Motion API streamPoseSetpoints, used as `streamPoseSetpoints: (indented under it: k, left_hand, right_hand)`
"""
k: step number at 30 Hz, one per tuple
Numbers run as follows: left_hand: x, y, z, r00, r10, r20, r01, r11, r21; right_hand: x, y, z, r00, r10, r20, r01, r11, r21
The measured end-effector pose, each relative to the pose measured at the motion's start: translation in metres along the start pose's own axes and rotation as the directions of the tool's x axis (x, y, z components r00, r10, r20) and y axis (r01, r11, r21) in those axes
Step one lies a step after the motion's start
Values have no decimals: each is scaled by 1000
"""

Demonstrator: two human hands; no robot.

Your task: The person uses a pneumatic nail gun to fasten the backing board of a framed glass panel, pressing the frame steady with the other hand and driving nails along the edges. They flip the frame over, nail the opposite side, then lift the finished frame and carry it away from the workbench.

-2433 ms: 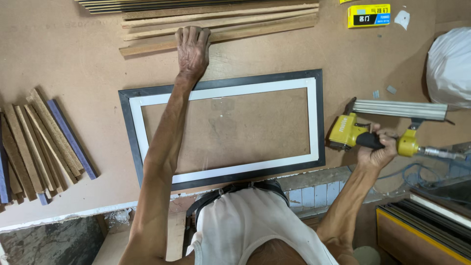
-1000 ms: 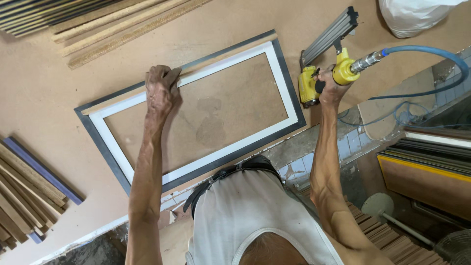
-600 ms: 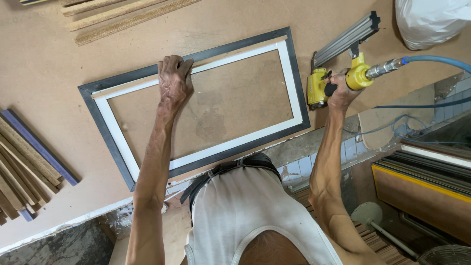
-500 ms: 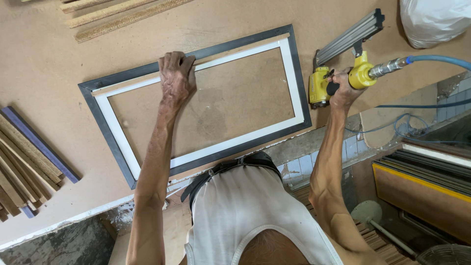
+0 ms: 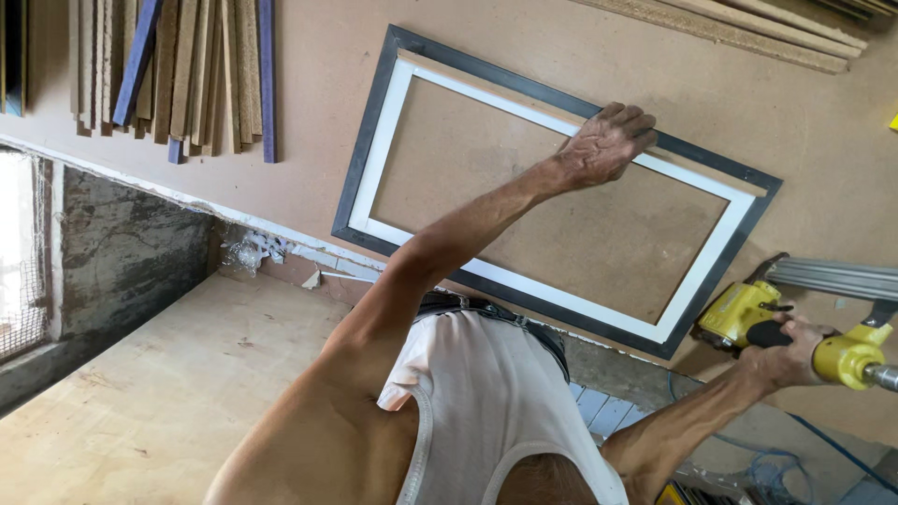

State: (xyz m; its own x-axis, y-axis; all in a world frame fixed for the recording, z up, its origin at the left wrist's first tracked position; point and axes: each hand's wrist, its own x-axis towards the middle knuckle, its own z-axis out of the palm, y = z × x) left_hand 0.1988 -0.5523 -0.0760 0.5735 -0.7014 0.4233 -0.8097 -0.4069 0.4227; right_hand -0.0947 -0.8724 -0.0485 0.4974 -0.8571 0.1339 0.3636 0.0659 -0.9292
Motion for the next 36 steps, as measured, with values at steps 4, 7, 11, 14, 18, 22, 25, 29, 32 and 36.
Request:
streamPoseSetpoints:
  k: [4, 7, 11, 14, 18, 22, 25, 29, 32, 36]
  left_hand:
    - [0, -1, -3, 1000, -17, -8, 16, 999, -34]
    - [-2, -1, 0, 1000, -22, -19, 21, 999, -43]
    - [-7, -3, 10, 999, -29, -28, 26, 995, -100]
    - [-9, -4, 15, 1000, 2, -28, -5, 995, -101]
    - [-7, 0, 12, 999, -35, -41, 27, 983, -183]
    - [-5, 4, 2, 996, -20, -86, 0, 973, -231]
    - [-4, 6, 0, 995, -36, -93, 16, 979, -205]
    - [-3, 7, 6, 991, -74, -111, 54, 983, -173]
    - [-4, 6, 12, 992, -80, -98, 62, 983, -172]
    - [-6, 4, 16, 994, -88, -68, 76, 982, -171]
  right_hand:
    - [0, -2, -3, 998, -22, -52, 16, 992, -122]
    - [2, -2, -1, 998, -12, -69, 3, 992, -129]
    - [1, -4, 3, 997, 35, -62, -35, 999, -2]
    - [-3, -14, 6, 997, 50, -54, -49, 998, 34]
    - [-19, -28, 21, 1000, -9, 8, 9, 999, -32]
    - [-41, -25, 60, 997, 74, 1, -74, 997, -7]
    - [-54, -13, 97, 994, 105, 6, -105, 993, -47]
    - [-54, -3, 136, 993, 120, 1, -119, 981, -153]
    - [-54, -4, 148, 990, 142, 4, -140, 982, -126]
    - [-55, -7, 154, 990, 135, -29, -138, 976, -170]
